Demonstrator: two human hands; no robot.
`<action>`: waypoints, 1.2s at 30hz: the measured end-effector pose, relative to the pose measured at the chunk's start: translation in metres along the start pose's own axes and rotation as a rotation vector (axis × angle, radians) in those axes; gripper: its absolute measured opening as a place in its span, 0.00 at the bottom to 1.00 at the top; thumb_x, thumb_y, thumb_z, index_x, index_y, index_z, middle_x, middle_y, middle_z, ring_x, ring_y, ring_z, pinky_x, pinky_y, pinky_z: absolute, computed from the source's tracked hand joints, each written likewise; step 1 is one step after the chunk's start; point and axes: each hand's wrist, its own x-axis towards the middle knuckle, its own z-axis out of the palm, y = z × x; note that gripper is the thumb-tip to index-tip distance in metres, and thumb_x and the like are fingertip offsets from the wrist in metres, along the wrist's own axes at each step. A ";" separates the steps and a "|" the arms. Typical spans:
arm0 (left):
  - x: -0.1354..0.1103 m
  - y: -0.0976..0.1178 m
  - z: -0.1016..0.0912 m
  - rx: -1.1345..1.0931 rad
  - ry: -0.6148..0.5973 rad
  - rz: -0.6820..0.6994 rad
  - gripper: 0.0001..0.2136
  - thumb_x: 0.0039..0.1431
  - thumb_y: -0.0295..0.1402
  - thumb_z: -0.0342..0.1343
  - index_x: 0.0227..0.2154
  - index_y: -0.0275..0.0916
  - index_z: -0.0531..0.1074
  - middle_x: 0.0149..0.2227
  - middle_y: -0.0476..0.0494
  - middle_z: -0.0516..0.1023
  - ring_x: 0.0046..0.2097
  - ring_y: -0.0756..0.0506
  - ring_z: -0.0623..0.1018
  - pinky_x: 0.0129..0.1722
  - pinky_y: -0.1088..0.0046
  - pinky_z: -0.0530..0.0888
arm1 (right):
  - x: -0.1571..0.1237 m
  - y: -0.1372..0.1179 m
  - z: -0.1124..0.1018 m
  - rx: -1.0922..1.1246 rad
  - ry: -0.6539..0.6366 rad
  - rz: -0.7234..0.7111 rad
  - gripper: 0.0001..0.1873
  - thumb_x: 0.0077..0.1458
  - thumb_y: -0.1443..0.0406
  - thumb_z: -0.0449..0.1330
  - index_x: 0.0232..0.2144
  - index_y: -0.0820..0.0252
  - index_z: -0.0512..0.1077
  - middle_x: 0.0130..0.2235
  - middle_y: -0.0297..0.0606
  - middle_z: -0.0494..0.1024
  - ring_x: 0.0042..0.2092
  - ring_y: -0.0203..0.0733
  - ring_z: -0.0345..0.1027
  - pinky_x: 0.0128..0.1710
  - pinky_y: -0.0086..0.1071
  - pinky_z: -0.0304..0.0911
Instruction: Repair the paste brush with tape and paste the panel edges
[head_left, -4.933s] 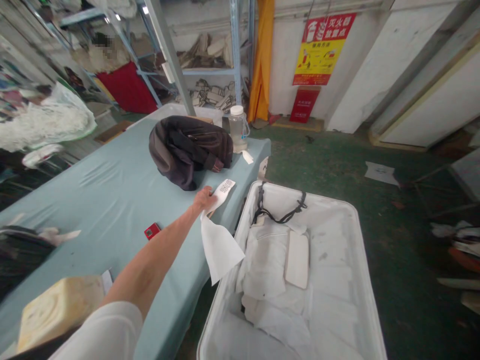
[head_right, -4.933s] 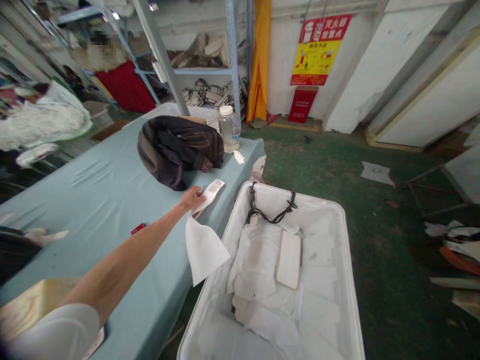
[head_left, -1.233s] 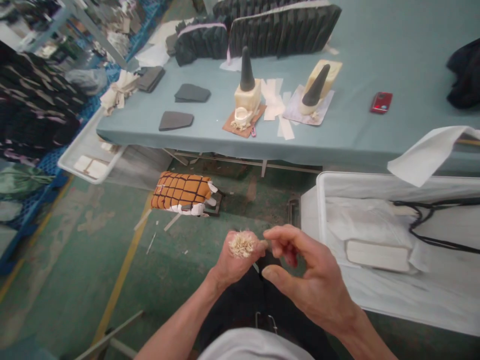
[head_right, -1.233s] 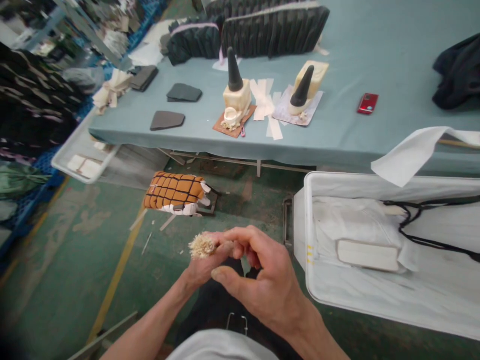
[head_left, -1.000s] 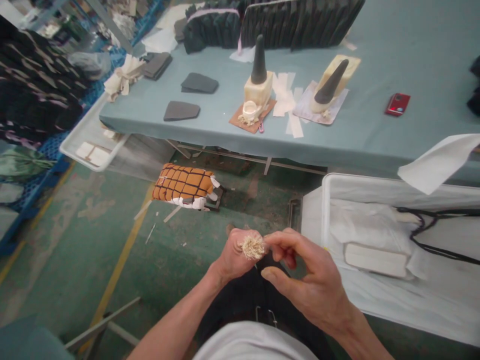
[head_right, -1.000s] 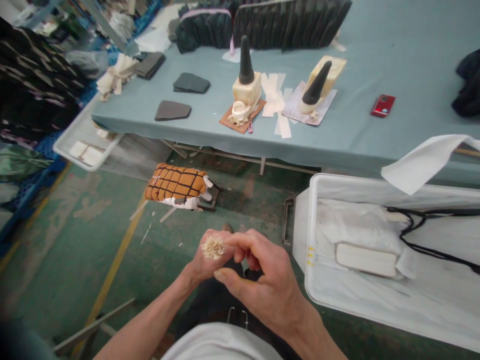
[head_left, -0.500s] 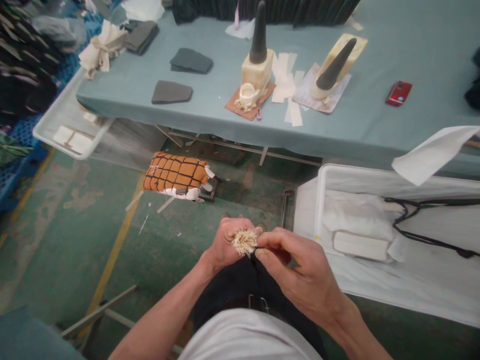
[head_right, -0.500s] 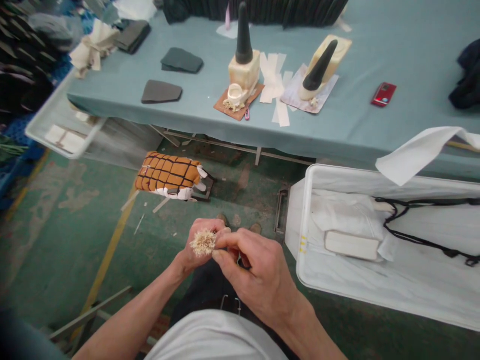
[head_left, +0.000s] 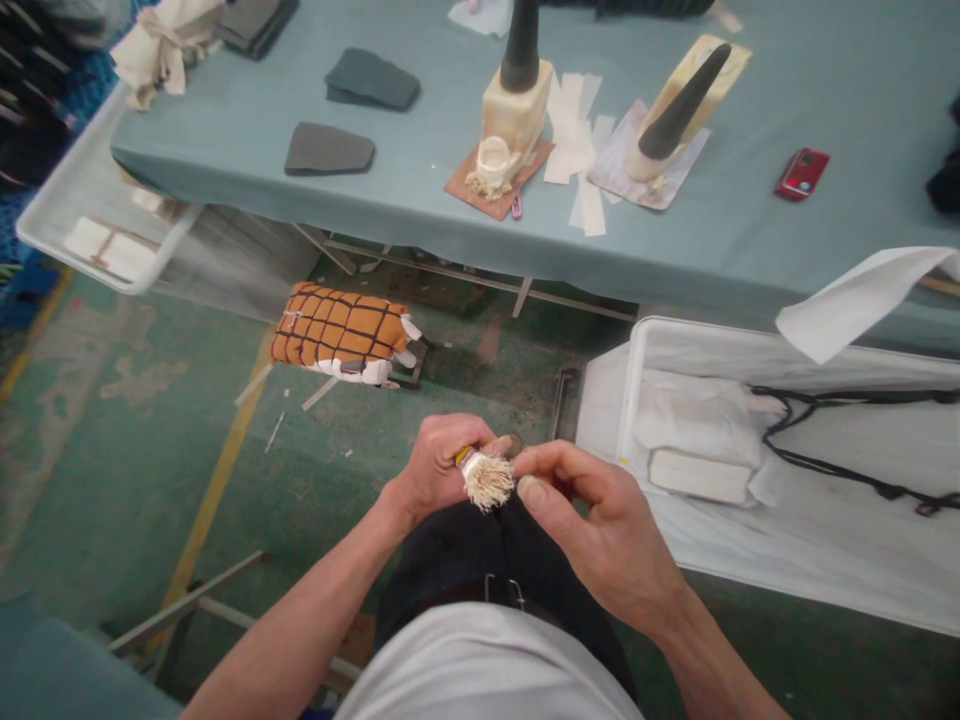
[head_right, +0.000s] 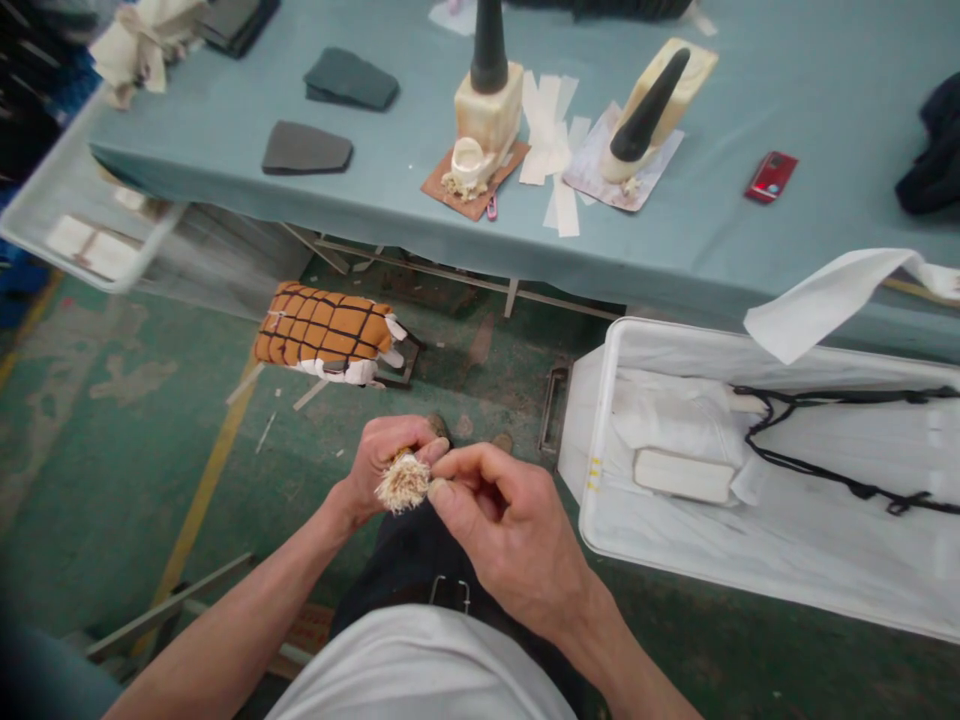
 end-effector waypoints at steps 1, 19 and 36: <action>0.000 0.000 -0.001 -0.006 -0.002 -0.007 0.18 0.66 0.36 0.59 0.20 0.39 0.66 0.18 0.55 0.64 0.23 0.53 0.61 0.26 0.73 0.56 | 0.001 0.001 0.000 -0.020 -0.001 -0.014 0.09 0.63 0.63 0.60 0.32 0.57 0.78 0.24 0.29 0.72 0.23 0.33 0.62 0.22 0.26 0.58; -0.002 -0.005 0.018 -0.321 -0.134 -0.339 0.22 0.68 0.47 0.55 0.23 0.37 0.69 0.24 0.48 0.72 0.27 0.50 0.71 0.28 0.74 0.71 | 0.027 0.002 0.006 -0.369 0.184 -0.427 0.06 0.64 0.71 0.61 0.36 0.57 0.76 0.29 0.32 0.80 0.27 0.33 0.71 0.27 0.27 0.65; 0.018 -0.018 -0.003 -0.104 -0.138 -0.176 0.12 0.61 0.32 0.57 0.22 0.40 0.64 0.20 0.55 0.64 0.22 0.53 0.64 0.25 0.76 0.60 | 0.039 0.005 0.001 -0.411 0.186 -0.412 0.06 0.64 0.71 0.59 0.36 0.57 0.75 0.28 0.31 0.79 0.26 0.33 0.70 0.27 0.28 0.64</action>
